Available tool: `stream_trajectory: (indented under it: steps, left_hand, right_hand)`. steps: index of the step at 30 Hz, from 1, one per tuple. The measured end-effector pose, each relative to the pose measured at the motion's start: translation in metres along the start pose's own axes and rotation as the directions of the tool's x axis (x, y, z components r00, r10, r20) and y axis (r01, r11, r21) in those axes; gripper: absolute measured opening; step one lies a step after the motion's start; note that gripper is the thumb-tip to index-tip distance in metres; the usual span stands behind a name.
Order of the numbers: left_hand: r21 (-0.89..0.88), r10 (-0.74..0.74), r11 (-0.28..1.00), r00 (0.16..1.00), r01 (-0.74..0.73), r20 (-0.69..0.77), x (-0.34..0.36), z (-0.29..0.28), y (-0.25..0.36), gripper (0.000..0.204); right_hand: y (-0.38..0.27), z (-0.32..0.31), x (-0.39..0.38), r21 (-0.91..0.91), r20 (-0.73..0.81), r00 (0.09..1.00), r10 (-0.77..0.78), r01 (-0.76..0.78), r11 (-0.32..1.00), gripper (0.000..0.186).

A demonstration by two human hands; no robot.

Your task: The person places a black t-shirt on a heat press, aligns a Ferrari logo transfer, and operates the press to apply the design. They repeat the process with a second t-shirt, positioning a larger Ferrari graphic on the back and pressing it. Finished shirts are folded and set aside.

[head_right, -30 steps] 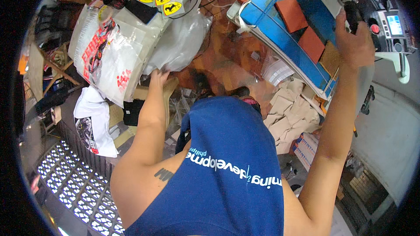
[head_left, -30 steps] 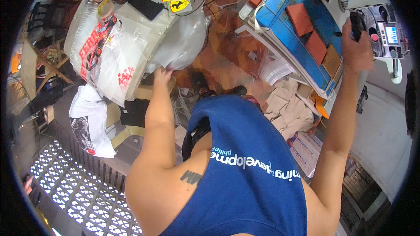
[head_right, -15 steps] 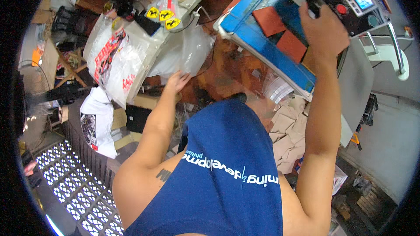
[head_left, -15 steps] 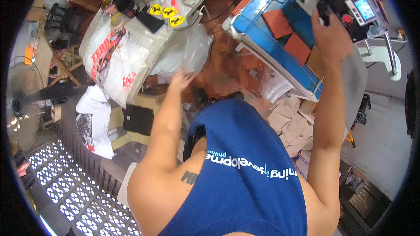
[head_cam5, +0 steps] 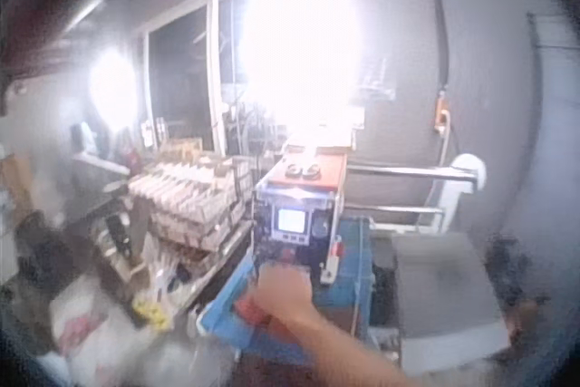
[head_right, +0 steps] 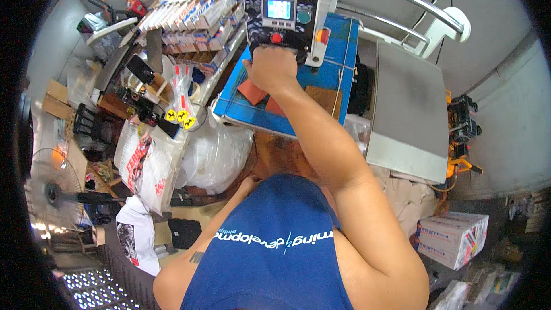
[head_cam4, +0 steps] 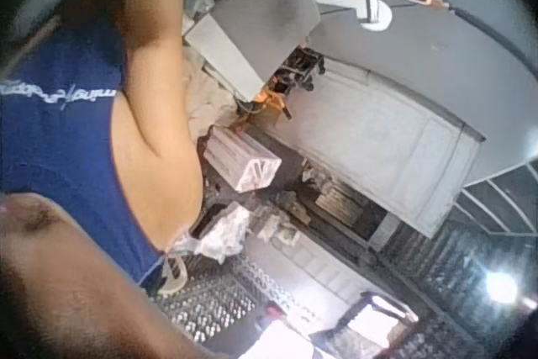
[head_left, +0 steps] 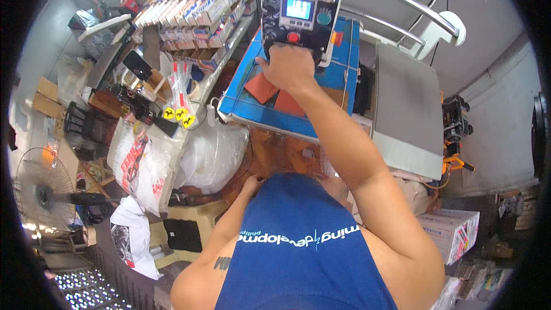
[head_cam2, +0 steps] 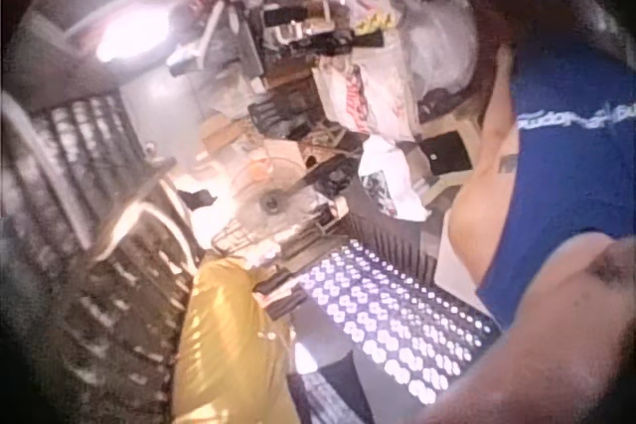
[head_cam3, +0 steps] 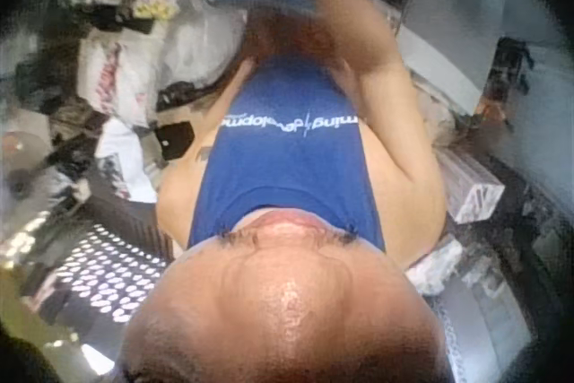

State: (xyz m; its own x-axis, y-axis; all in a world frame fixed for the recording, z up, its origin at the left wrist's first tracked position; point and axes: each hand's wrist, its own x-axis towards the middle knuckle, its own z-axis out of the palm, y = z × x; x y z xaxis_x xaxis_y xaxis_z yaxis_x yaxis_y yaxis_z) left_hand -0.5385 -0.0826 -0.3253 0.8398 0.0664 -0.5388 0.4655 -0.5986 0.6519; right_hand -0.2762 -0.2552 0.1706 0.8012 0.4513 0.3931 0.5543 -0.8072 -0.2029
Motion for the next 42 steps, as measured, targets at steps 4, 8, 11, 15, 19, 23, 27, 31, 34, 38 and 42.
stream_trajectory:
  steps: [4, 8, 11, 15, 19, 23, 27, 31, 34, 38, 42]
  left_hand:
    - [-0.089, -0.044, 0.996, 0.986, 0.030, -0.163, -0.022, -0.029, -0.010, 0.034]
    - [0.194, -0.162, 0.959, 0.963, 0.205, -0.216, -0.057, -0.014, -0.060, 0.029]
    - [0.010, -0.399, 0.916, 0.915, 0.401, -0.063, -0.095, -0.001, -0.099, 0.025]
    - [-0.282, -0.540, 0.802, 0.841, 0.526, 0.031, -0.113, -0.042, -0.114, 0.021]
    - [-0.696, -0.611, 0.658, 0.743, 0.287, -0.272, -0.066, -0.153, -0.074, 0.020]
    - [-0.012, 0.081, 0.991, 0.665, -0.134, -0.743, 0.027, -0.304, 0.041, 0.028]
    - [0.179, 0.538, 0.834, 0.697, -0.521, -0.475, 0.103, -0.372, 0.207, 0.022]
    - [0.530, 0.651, 0.723, 0.694, -0.442, -0.309, 0.136, -0.320, 0.327, 0.033]
    - [0.668, 0.613, 0.699, 0.695, -0.256, -0.376, 0.144, -0.279, 0.357, 0.035]
    - [0.187, 0.437, 0.895, 0.880, -0.405, -0.186, 0.163, -0.290, 0.388, 0.025]
    - [-0.869, 0.547, 0.339, 0.827, -0.360, -0.129, 0.155, -0.327, 0.453, 0.016]
  right_hand:
    - [0.007, -0.005, -0.003, 0.007, 0.000, 1.000, 0.007, -0.007, 1.000, 0.043]
    - [0.034, -0.010, -0.023, -0.022, -0.011, 0.999, 0.046, -0.046, 0.999, 0.039]
    - [0.060, -0.020, -0.044, -0.124, -0.134, 0.991, 0.030, -0.047, 0.991, 0.037]
    - [0.098, -0.037, -0.072, -0.258, -0.329, 0.943, -0.050, -0.039, 0.965, 0.040]
    - [0.151, -0.052, -0.108, -0.431, -0.370, 0.929, -0.025, -0.148, 0.890, 0.047]
    - [0.204, -0.078, -0.149, -0.498, -0.398, 0.915, 0.064, -0.275, 0.822, 0.045]
    - [0.244, -0.095, -0.185, -0.375, -0.485, 0.829, 0.278, -0.484, 0.791, 0.040]
    - [0.287, -0.105, -0.213, -0.319, -0.564, 0.644, 0.516, -0.747, 0.583, 0.045]
    - [0.301, -0.128, -0.220, -0.345, -0.436, 0.496, 0.751, -0.863, 0.370, 0.049]
    - [0.233, -0.086, -0.182, -0.360, -0.772, 0.493, 0.402, -0.860, 0.363, 0.043]
    - [0.136, 0.076, -0.090, -0.068, -0.430, 0.796, 0.426, -0.499, 0.864, 0.084]
